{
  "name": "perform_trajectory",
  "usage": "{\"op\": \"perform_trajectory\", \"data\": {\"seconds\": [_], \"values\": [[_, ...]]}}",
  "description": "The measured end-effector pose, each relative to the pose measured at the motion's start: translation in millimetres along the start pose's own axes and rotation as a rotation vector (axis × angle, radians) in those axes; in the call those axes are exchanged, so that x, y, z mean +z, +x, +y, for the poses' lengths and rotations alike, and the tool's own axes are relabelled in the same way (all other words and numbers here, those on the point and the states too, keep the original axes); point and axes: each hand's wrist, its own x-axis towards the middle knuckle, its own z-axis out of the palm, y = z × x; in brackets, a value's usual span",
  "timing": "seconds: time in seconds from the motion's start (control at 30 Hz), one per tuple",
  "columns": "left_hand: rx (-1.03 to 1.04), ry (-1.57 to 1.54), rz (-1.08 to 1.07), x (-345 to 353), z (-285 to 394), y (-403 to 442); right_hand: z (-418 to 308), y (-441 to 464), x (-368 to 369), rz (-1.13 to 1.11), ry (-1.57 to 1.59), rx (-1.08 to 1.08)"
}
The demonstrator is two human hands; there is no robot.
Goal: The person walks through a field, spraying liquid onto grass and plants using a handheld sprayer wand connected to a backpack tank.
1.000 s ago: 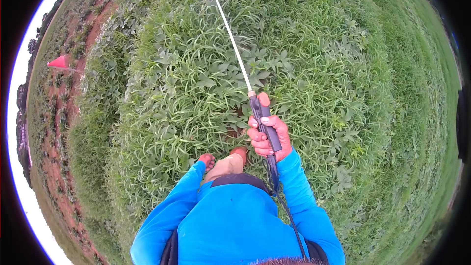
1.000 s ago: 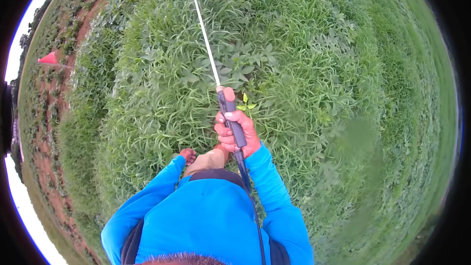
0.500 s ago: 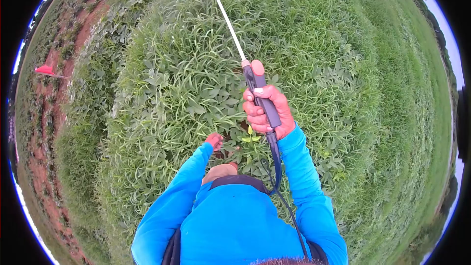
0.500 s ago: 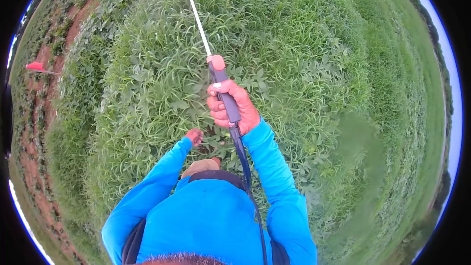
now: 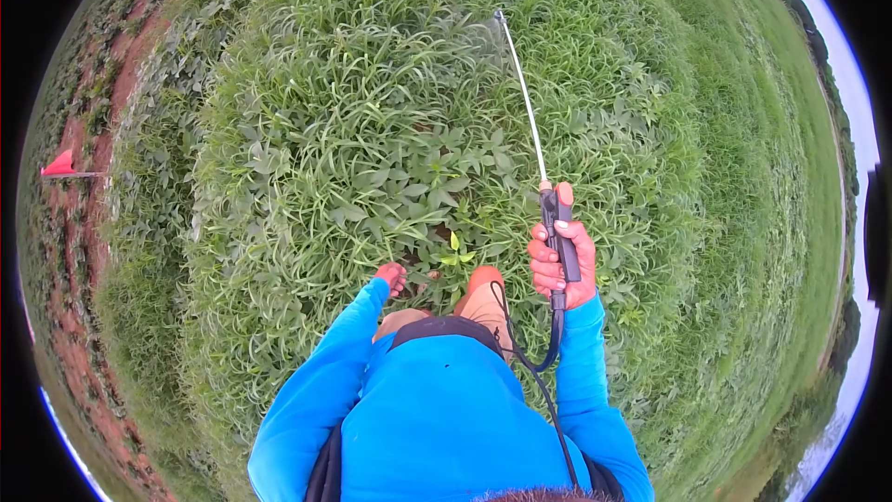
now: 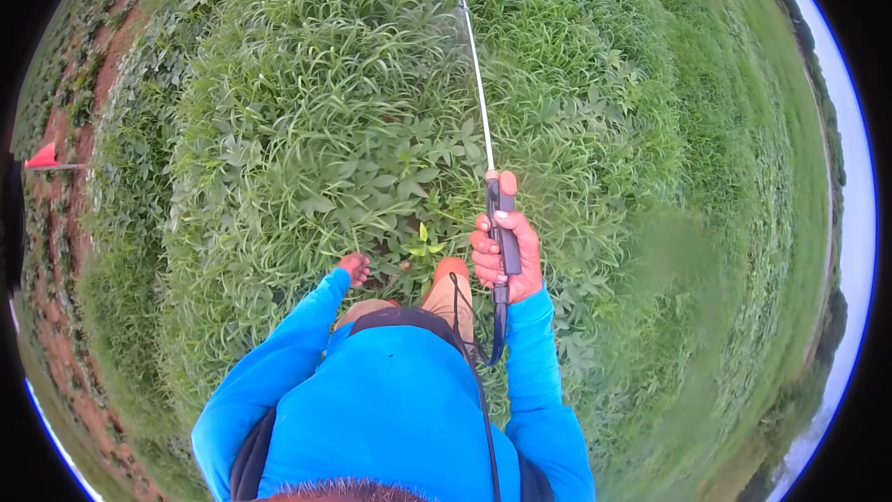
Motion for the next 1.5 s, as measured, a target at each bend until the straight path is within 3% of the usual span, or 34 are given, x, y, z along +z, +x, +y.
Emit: {"op": "perform_trajectory", "data": {"seconds": [0.23, 0.47, 0.6, 0.77, 0.9, 1.13, 1.33, 1.5], "values": [[-0.048, 0.04, 0.027, 4, 23, 9, -22, -13, -22, 0.112, 0.026, -0.183], [-0.018, 0.05, 0.051, 14, 73, 36, -53, 4, -43, 0.409, -0.176, -0.516], [-0.007, 0.034, -0.004, 15, 106, 51, -84, 28, -43, 0.45, -0.261, -0.619], [-0.09, 0.093, 0.029, 23, 145, 56, -121, 50, -28, 0.307, -0.214, -0.57], [0.017, 0.053, 0.046, 25, 171, 66, -131, 66, -15, 0.262, -0.168, -0.427], [0.069, 0.011, -0.005, 38, 188, 69, -135, 82, -4, -0.029, -0.02, -0.113], [0.039, 0.088, -0.026, 31, 139, 69, -125, 101, 17, -0.376, 0.14, 0.06], [-0.075, 0.078, -0.017, 16, 104, 66, -139, 140, 48, -0.453, 0.123, 0.128]]}}
